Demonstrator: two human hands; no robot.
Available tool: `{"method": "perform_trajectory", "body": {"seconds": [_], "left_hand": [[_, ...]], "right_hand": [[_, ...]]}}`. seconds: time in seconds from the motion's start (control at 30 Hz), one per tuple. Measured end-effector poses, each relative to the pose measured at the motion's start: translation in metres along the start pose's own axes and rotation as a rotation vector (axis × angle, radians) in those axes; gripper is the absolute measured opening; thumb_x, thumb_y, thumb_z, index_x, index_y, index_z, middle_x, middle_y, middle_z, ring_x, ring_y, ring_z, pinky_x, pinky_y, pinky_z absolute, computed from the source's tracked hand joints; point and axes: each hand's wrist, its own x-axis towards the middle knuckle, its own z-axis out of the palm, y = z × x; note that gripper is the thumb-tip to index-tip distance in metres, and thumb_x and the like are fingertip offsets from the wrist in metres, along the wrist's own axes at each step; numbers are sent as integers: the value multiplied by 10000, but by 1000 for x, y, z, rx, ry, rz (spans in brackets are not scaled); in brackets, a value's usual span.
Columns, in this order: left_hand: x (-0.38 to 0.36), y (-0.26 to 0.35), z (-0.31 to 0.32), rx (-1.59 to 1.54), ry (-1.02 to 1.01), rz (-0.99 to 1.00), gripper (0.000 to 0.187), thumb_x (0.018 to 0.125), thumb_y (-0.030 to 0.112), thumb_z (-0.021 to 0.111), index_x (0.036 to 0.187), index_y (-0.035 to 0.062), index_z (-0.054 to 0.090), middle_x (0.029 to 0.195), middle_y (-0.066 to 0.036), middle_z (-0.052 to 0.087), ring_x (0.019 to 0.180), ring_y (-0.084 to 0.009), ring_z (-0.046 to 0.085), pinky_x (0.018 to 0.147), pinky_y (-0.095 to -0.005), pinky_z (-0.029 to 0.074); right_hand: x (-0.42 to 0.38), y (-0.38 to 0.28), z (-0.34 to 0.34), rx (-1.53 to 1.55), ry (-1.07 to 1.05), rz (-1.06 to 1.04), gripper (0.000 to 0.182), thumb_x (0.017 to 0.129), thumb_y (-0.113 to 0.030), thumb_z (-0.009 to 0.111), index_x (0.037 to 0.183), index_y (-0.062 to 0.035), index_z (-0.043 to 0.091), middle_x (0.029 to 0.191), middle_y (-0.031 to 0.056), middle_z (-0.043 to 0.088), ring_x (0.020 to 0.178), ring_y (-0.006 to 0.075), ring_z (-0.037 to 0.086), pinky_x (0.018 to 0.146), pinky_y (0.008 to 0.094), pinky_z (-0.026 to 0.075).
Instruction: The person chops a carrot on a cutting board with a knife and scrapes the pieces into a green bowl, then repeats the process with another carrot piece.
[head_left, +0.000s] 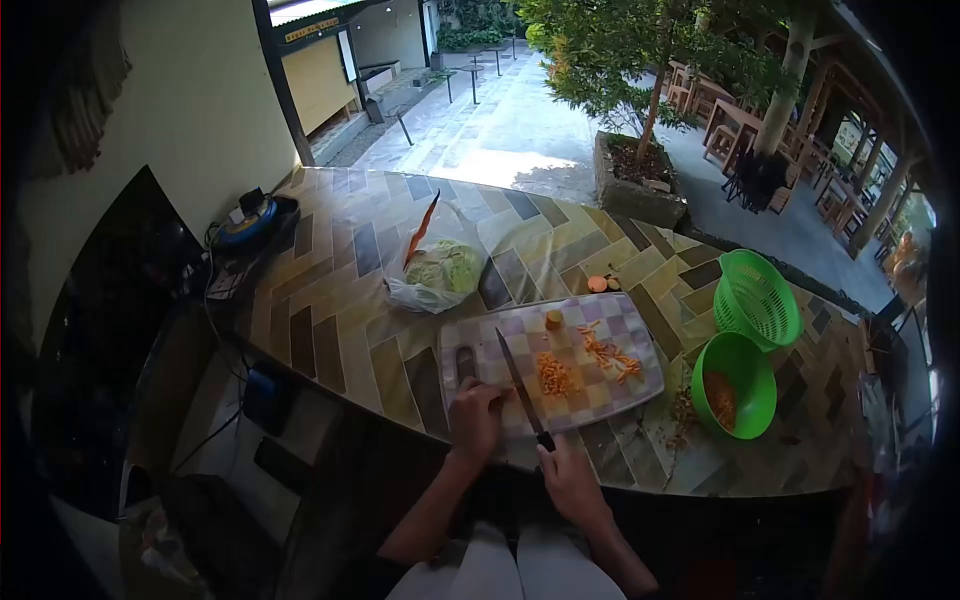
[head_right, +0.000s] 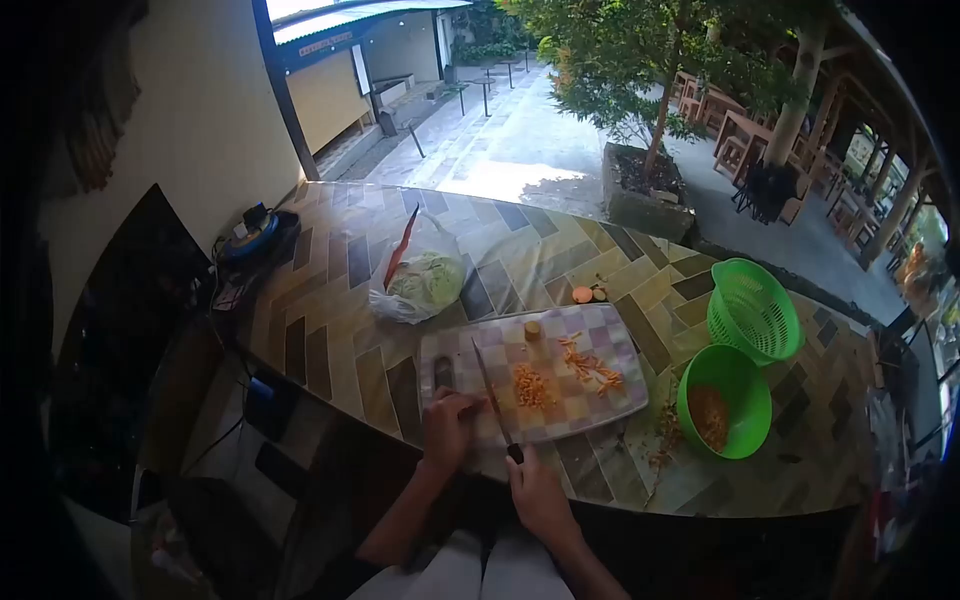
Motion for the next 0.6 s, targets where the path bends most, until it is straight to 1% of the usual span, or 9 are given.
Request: {"method": "perform_trajectory", "body": {"seconds": [0.07,0.17,0.37,0.6], "left_hand": [[3,-1,1,-25,-9,-71,131,720,14,722,825,71,776,811,-103,722,873,-273,642,785,-366,516],[3,2,-1,-39,20,-49,111,708,33,744,809,68,772,803,-97,723,846,-269,626,782,-368,513],[3,3,-4,-32,36,-34,132,698,29,754,816,83,777,812,-91,726,823,-273,587,785,-369,498],[6,1,-8,-67,-25,-129,169,695,7,748,840,89,778,814,-94,724,828,-281,585,791,-374,495]], "right_hand": [[-2,3,0,4,-18,-9,287,1011,-258,492,947,22,488,742,290,603,763,493,594,653,569,422],[-3,8,5,-37,-5,-30,297,1014,-268,482,936,18,483,718,281,596,732,492,588,642,568,421],[-5,0,8,-66,-8,-2,312,1024,-285,457,942,15,481,677,268,586,704,489,584,638,570,425],[-5,-3,8,-84,-10,-9,302,1023,-272,463,955,21,477,660,280,572,686,500,574,619,579,413]]}}
